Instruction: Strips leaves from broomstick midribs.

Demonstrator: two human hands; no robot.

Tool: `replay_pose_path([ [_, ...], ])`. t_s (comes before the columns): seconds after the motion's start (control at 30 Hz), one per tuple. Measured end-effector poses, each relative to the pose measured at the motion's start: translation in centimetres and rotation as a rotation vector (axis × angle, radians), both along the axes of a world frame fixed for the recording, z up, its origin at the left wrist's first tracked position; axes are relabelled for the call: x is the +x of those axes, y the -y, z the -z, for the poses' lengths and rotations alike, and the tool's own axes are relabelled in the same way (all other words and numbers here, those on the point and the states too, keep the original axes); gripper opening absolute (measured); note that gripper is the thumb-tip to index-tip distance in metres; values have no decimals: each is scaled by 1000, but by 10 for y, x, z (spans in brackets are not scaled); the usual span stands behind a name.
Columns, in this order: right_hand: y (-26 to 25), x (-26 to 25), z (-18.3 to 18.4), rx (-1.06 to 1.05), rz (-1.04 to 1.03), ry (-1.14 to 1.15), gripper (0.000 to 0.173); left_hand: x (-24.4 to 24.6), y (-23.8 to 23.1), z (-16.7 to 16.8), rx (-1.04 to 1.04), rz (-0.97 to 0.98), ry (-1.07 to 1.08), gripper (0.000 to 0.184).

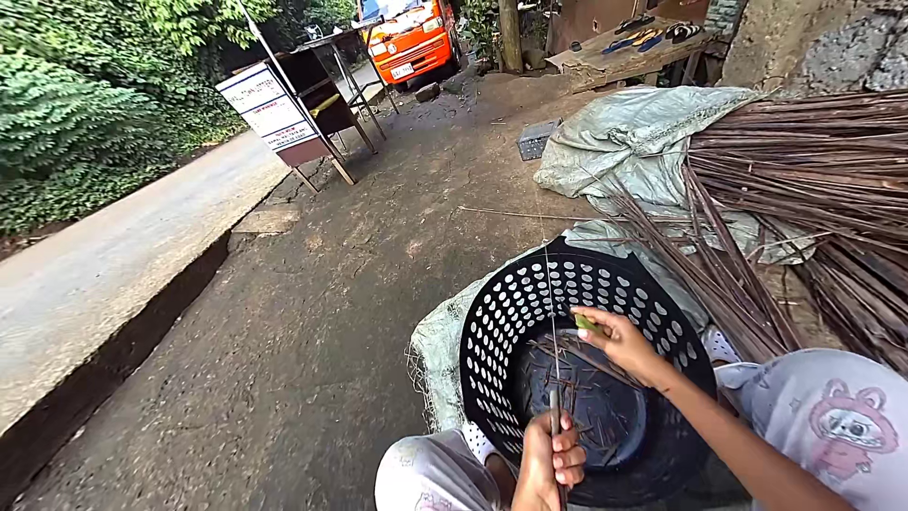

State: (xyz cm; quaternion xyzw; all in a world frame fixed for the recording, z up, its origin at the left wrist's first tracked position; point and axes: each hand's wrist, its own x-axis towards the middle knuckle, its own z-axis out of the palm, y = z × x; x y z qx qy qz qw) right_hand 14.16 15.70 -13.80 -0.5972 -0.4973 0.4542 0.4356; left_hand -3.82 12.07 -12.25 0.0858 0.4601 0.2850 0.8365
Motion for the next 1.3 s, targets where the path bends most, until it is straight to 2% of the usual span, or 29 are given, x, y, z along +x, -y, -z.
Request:
replay_pose_path([
  [0.1, 9, 14, -11, -84, -449, 0, 36, -5, -4, 4, -3, -33, 119, 43],
  [0.17, 10, 15, -8, -106, -555, 46, 35, -6, -5, 4, -1, -43, 180, 44],
  [0.3, 4, 9, -3, -67, -203, 58, 40, -10, 2, 3, 16, 4, 217, 44],
  [0.33, 2, 12, -3, -74, -186, 37, 40, -11, 3, 4, 23, 17, 227, 44],
  [0.47, 10, 15, 4, -86, -539, -158, 36, -16, 1, 8, 41, 25, 262, 45],
  [0.53, 11, 8, 8, -105, -624, -227, 37, -15, 1, 8, 58, 26, 272, 44],
  [0.6, 9, 3, 9, -71, -586, -221, 35, -15, 3, 7, 70, 24, 263, 45],
  [0.7, 8, -5, -1, 0, -337, -195, 34, -17, 4, 4, 81, 27, 255, 46],
  [0.73, 7, -3, -2, 7, -315, -197, 33, -17, 5, 4, 82, 32, 263, 46],
  [0.8, 5, 1, -1, -13, -427, -196, 32, -19, 5, 5, 98, 43, 265, 46],
  [0.87, 6, 1, -2, -71, -538, -181, 33, -18, 7, 2, 194, 36, 132, 46],
  [0.93, 7, -6, -4, -49, -453, -208, 35, -11, 10, -8, 340, 20, -145, 44],
  [1.0, 9, -13, -8, -8, -308, -251, 36, -6, 12, -12, 391, 10, -234, 44],
  [1.07, 10, -17, -7, 23, -234, -297, 37, -8, 13, -10, 376, 26, -157, 45],
  [1.17, 7, -9, -5, -27, -409, -319, 38, -15, 15, -4, 309, 54, 18, 48],
  [1.23, 3, -6, -6, -40, -432, -317, 35, -17, 15, -7, 310, 61, 13, 48],
  [1.3, 1, -9, -9, -16, -304, -348, 35, -15, 15, -11, 343, 57, -60, 47],
])
